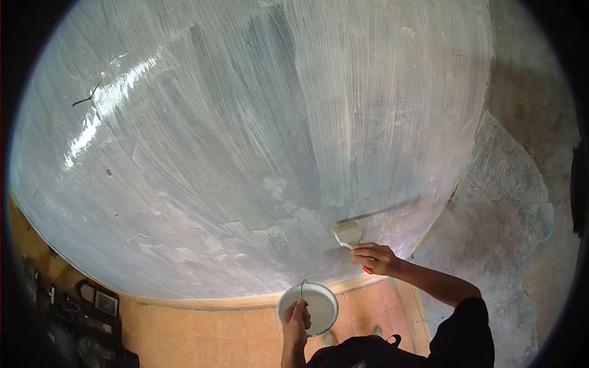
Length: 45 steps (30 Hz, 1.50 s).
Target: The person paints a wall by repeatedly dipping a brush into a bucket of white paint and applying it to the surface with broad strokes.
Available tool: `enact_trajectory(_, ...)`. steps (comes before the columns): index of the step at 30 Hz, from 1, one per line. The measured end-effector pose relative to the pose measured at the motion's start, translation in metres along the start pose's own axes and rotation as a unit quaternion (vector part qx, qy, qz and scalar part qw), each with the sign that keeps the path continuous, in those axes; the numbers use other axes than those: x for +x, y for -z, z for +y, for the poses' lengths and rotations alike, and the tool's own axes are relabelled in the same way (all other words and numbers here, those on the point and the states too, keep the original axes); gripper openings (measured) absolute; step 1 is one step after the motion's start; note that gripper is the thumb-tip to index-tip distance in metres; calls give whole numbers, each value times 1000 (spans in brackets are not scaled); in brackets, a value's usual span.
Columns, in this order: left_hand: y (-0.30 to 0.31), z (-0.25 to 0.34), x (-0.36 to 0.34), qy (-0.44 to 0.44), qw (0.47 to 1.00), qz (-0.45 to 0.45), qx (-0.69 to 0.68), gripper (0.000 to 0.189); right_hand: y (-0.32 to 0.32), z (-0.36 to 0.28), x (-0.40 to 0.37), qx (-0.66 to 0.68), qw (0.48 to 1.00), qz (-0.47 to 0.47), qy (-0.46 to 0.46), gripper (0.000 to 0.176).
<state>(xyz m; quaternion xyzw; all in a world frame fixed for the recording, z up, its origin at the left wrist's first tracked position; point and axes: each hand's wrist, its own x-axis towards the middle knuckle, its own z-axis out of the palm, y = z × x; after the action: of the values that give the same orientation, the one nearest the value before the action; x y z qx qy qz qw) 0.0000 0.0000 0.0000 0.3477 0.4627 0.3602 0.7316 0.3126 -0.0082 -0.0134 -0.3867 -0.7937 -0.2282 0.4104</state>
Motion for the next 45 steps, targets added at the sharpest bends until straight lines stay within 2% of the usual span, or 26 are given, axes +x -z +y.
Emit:
enact_trajectory(2, 3, 6, -5, 0, 1000, 7, -2, 23, 4, -5, 8, 44, 995, -44, -74, 26)
enact_trajectory(3, -10, -10, -3, 8, 1000, 0, -20, 23, 22, 7, 6, 39, 995, -63, -69, 26)
enact_trajectory(5, -6, -8, -2, 4, 1000, 3, -18, 23, 24, 19, 26, 67, 990, 5, -124, 24)
enact_trajectory(9, -2, -9, -5, 9, 1000, -2, -14, 22, 60, 28, 86, 75, 986, 47, -143, 20)
enact_trajectory(19, -4, -13, -8, 12, 1000, -11, -23, 21, 176, 40, 264, -38, 993, 98, 50, 18)
enact_trajectory(22, -5, -14, -8, 10, 1000, -10, -28, 21, 206, 34, 306, -62, 993, 87, 55, 16)
enact_trajectory(25, -4, -15, -9, 9, 999, -7, -33, 21, 229, 34, 347, -99, 980, 131, 114, 17)
enact_trajectory(28, -5, -17, -9, 5, 999, -6, -32, 21, 241, 37, 378, -159, 946, 191, 211, 14)
enact_trajectory(31, -8, -22, -10, 2, 1000, -1, -31, 21, 232, 58, 371, -140, 946, 202, 213, 10)
enact_trajectory(32, -8, -23, -10, 0, 999, 3, -37, 22, 225, 56, 354, -229, 939, 183, 179, 17)
enact_trajectory(33, -9, -23, -11, -1, 999, 4, -38, 22, 215, 57, 342, -228, 939, 184, 180, 17)
enact_trajectory(35, -9, -25, -13, 11, 999, 18, -42, 19, 191, 64, 314, -233, 926, 195, 223, 14)
enact_trajectory(39, -7, -29, -16, 5, 999, 14, -49, 21, 138, 65, 213, -220, 942, 113, 229, 18)
enact_trajectory(45, -15, -30, -25, 15, 999, 21, -37, 21, 51, 52, 60, -187, 960, 77, 195, 23)
